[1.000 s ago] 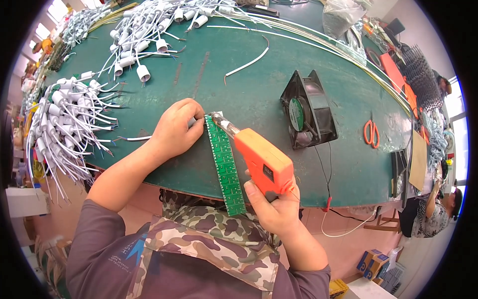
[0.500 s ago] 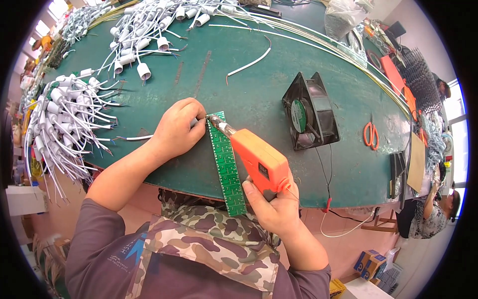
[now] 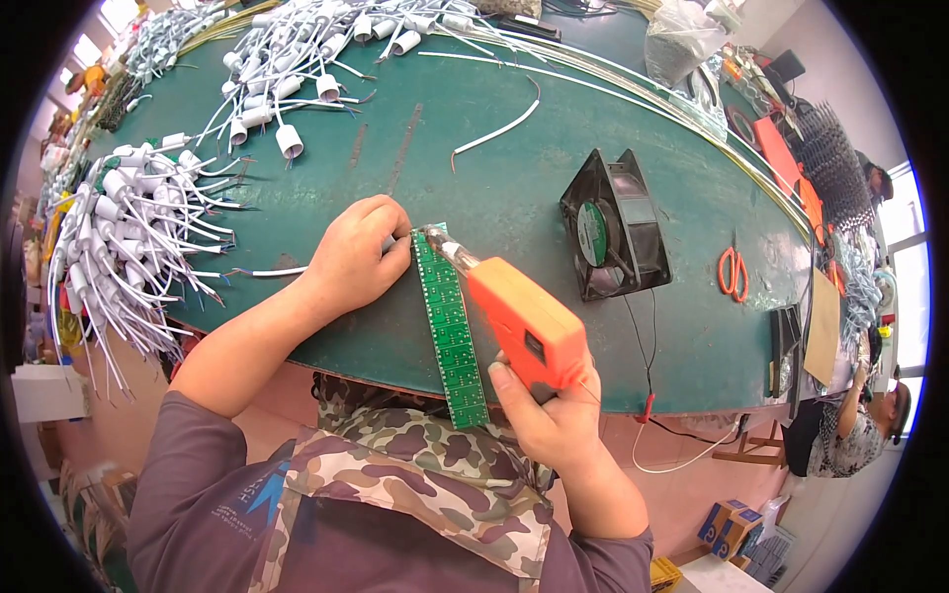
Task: The person solders wires and light bulbs to a circuit board using a soldering iron and solder wire.
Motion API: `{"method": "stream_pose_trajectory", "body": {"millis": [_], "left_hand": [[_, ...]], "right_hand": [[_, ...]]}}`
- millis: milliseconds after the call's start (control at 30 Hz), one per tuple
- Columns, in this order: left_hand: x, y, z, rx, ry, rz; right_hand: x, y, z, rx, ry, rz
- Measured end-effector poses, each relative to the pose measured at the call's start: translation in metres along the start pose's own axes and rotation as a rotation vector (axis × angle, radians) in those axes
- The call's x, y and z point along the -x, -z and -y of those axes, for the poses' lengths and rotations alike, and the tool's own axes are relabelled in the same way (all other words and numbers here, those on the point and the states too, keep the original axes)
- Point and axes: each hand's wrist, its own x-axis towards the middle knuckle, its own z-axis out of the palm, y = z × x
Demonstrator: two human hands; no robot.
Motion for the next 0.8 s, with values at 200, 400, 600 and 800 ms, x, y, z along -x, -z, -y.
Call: {"method": "stream_pose_trajectory", "body": {"millis": [200, 400, 600, 800], "left_hand": [[0.0, 0.0, 0.0, -0.002, -0.009, -0.012], [-0.001, 0.0, -0.001, -0.01, -0.004, -0.004], [0.001, 0.001, 0.002, -0.025, -0.006, -0.011], [-0.005, 0.022, -0.006, -0.017, -0.03, 0.052]], "right_hand": [[0.003, 0.004, 0.007, -0.111, 0.025, -0.036], [0.005, 0.002, 0.008, -0.157, 0.037, -0.082], [0.009, 0.007, 0.007, -0.142, 0.041, -0.076], [0.02, 0.013, 0.005, -0.001, 0.101, -0.137]]}}
